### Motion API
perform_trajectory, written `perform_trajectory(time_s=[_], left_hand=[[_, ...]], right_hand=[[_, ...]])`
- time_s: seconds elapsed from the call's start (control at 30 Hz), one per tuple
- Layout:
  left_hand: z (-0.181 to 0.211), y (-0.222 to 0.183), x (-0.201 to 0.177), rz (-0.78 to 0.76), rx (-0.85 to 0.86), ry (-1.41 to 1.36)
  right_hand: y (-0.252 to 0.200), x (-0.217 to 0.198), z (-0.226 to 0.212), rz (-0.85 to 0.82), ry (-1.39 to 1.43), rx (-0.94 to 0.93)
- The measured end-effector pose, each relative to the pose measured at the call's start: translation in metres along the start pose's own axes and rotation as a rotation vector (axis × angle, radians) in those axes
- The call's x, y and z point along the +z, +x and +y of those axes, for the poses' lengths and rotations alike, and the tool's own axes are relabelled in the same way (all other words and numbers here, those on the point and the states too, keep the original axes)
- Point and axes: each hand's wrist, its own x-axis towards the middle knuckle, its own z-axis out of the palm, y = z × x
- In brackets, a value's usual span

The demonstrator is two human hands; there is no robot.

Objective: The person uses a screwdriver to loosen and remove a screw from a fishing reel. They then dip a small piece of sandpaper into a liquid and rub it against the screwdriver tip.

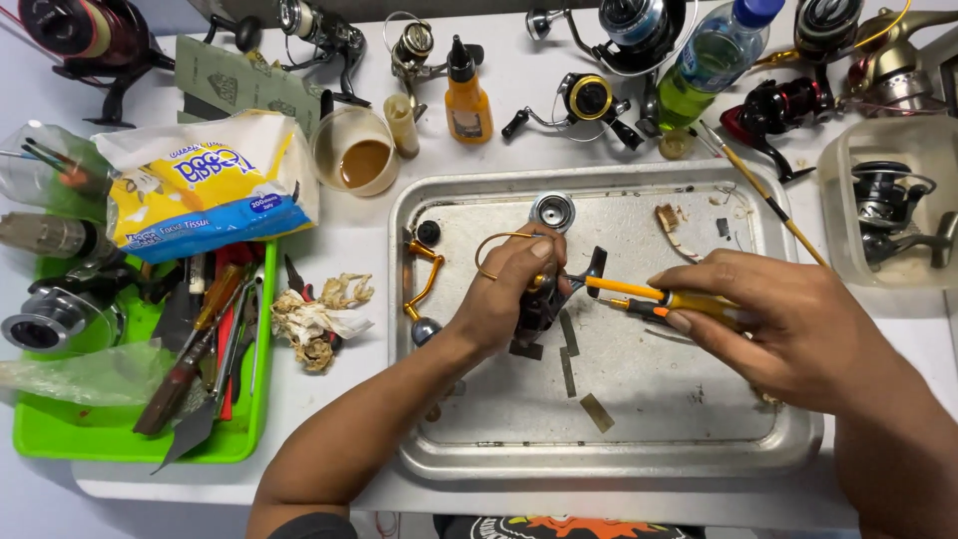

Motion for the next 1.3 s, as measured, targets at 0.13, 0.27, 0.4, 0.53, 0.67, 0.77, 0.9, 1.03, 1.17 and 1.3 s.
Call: perform_trajectory(time_s=[0.13,0.27,0.4,0.53,0.67,0.77,0.9,1.03,1.17,1.3], left_hand=[[-0.006,-0.001,-0.002,0.004,0.005,0.006],[-0.003,0.001,-0.001,0.009,0.137,0.063],[-0.012,0.003,0.0,-0.012,0.158,0.052],[-0.011,-0.001,0.003,-0.008,0.219,0.137],[-0.011,-0.001,0.003,-0.006,0.222,0.026],[-0.014,-0.003,0.004,-0.053,0.198,-0.168],[-0.013,-0.005,0.005,-0.11,0.202,-0.096],[-0.031,0.0,0.005,-0.123,0.403,0.16],[-0.027,-0.005,0.013,-0.156,0.361,0.166],[-0.029,-0.007,0.015,-0.232,0.315,0.11]], right_hand=[[0.003,0.002,0.006,-0.049,-0.061,0.029],[0.002,0.003,0.005,-0.03,-0.051,0.048],[0.005,0.006,-0.009,0.015,0.022,-0.03],[0.002,0.012,-0.008,-0.007,0.05,-0.048],[0.002,0.012,-0.003,0.019,0.082,0.086],[0.0,0.026,0.008,0.029,0.159,0.272],[0.001,0.047,0.012,-0.043,0.357,0.408],[0.005,0.069,0.021,0.129,0.506,0.169],[0.012,0.078,0.003,0.2,0.528,0.094],[0.021,0.074,-0.015,0.278,0.506,0.026]])
